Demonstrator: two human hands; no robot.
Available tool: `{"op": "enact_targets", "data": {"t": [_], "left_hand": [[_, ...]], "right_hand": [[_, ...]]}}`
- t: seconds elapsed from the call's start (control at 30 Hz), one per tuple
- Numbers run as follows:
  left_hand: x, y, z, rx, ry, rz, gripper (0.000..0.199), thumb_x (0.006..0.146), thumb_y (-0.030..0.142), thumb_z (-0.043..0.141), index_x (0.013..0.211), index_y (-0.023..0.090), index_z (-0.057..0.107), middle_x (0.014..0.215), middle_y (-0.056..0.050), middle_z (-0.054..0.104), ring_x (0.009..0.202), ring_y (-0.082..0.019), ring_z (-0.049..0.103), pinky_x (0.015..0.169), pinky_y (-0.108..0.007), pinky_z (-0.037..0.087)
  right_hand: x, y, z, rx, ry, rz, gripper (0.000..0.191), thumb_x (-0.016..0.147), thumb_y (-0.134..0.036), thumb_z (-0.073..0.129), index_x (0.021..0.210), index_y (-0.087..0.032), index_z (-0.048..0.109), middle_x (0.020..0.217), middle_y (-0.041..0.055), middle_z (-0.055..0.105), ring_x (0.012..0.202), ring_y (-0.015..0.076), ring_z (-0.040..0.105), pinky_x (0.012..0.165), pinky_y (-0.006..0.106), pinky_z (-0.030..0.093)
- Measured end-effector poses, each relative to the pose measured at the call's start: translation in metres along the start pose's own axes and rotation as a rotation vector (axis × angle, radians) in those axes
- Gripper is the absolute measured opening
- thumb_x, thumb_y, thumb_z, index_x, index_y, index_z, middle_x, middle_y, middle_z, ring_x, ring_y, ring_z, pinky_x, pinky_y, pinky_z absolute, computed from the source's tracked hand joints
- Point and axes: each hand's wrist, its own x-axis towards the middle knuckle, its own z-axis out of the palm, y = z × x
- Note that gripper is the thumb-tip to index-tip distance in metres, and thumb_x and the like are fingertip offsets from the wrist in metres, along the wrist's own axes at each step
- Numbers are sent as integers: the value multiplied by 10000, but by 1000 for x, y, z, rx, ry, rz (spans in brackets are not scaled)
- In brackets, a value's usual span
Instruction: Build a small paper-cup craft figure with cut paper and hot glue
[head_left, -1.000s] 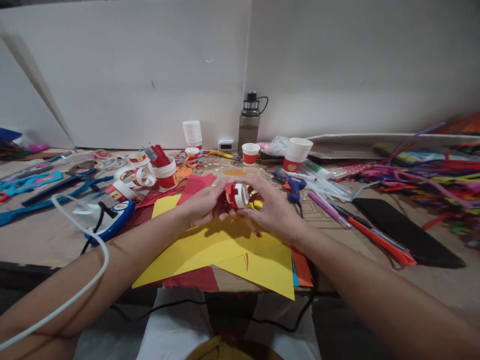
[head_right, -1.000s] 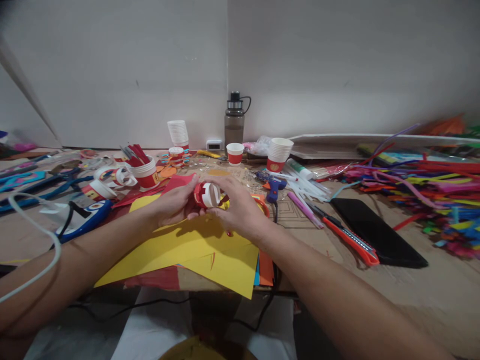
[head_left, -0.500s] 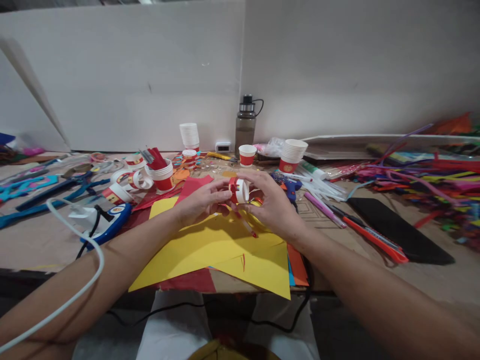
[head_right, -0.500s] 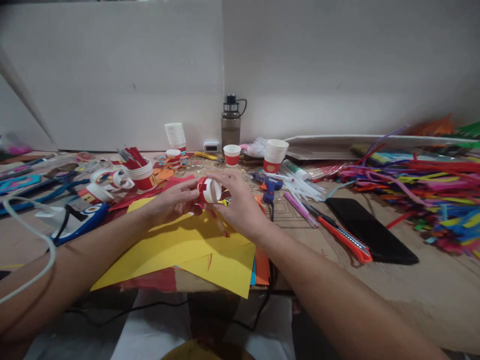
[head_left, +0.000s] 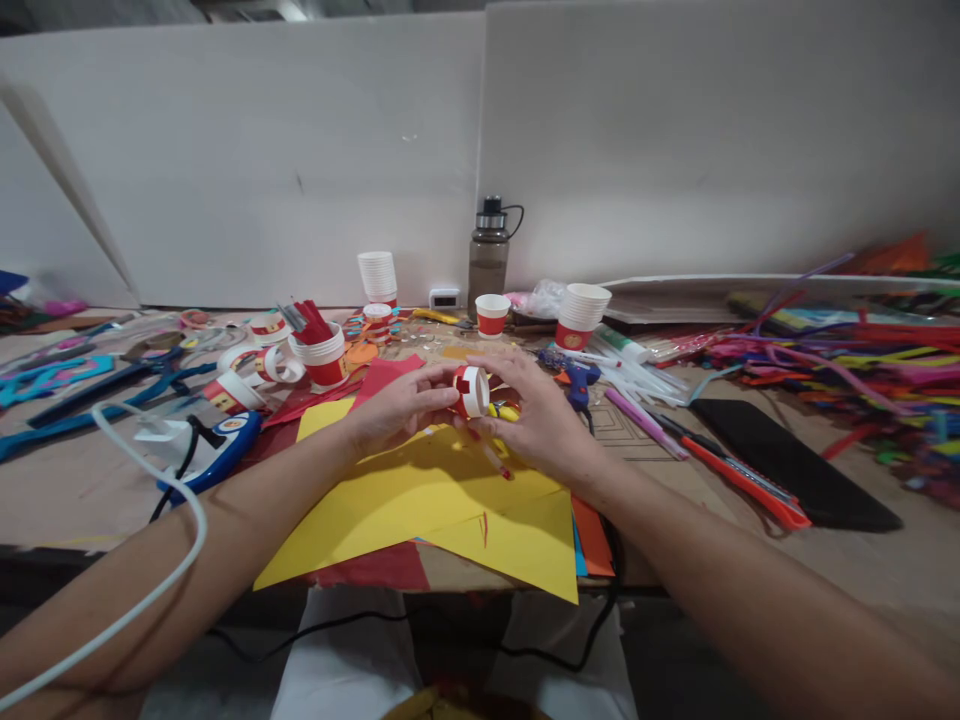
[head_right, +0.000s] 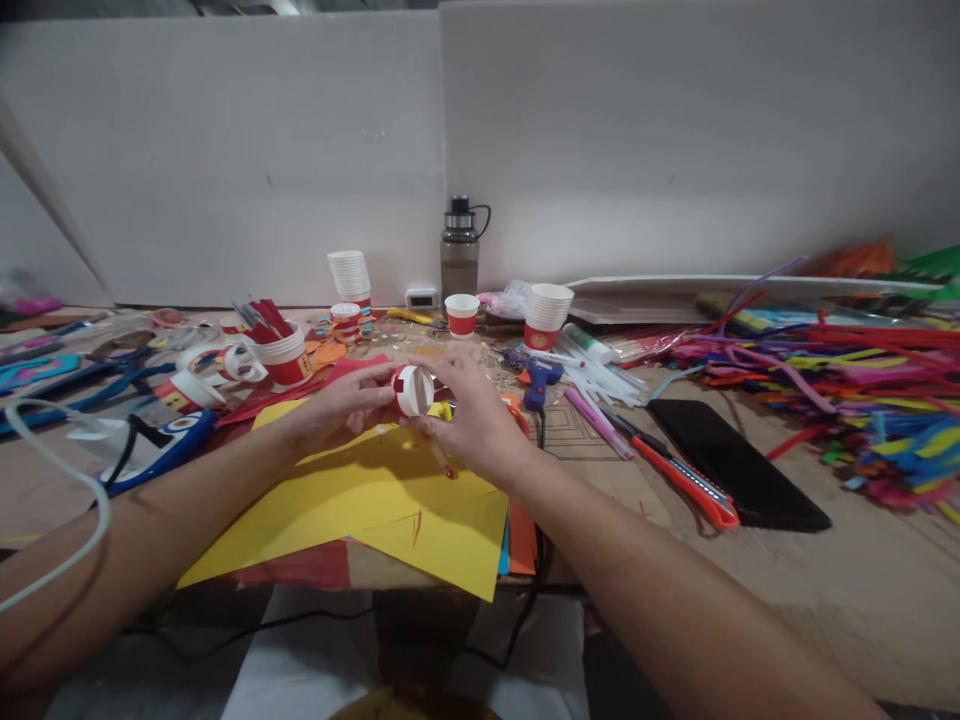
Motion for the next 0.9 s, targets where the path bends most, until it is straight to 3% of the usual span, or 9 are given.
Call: {"op": "enact_targets", "data": {"t": [0.23,0.47,0.9], "left_hand": [[0,2,2,5,-11,5,390,797,260,693,1161,144,618,1162,-142,647,926,-196,653,790,-300,534],[-2,0,-1,8,-13,-12,418,806,268,684,1194,137,600,1147,-155,657,921,-205,664,806,-312,517],[-2,1,-1,13,2,-21,445,770,263,719,1184,150,600,1156,-155,658,952,-205,652,822,-320,499]], "right_hand": [[-1,3,-1,-61,-6,-6,585,714,-145,737,1254,-283,558,1208,75,576,1018,223,588,853,418,534],[-1,2,2,39,-9,101,536,686,-181,752,1174,-254,545,1083,48,599,768,151,587,699,339,536],[-2,7,3,29,-22,98,539,687,-161,749,1171,-261,534,1092,51,587,818,164,586,723,343,530]]}}
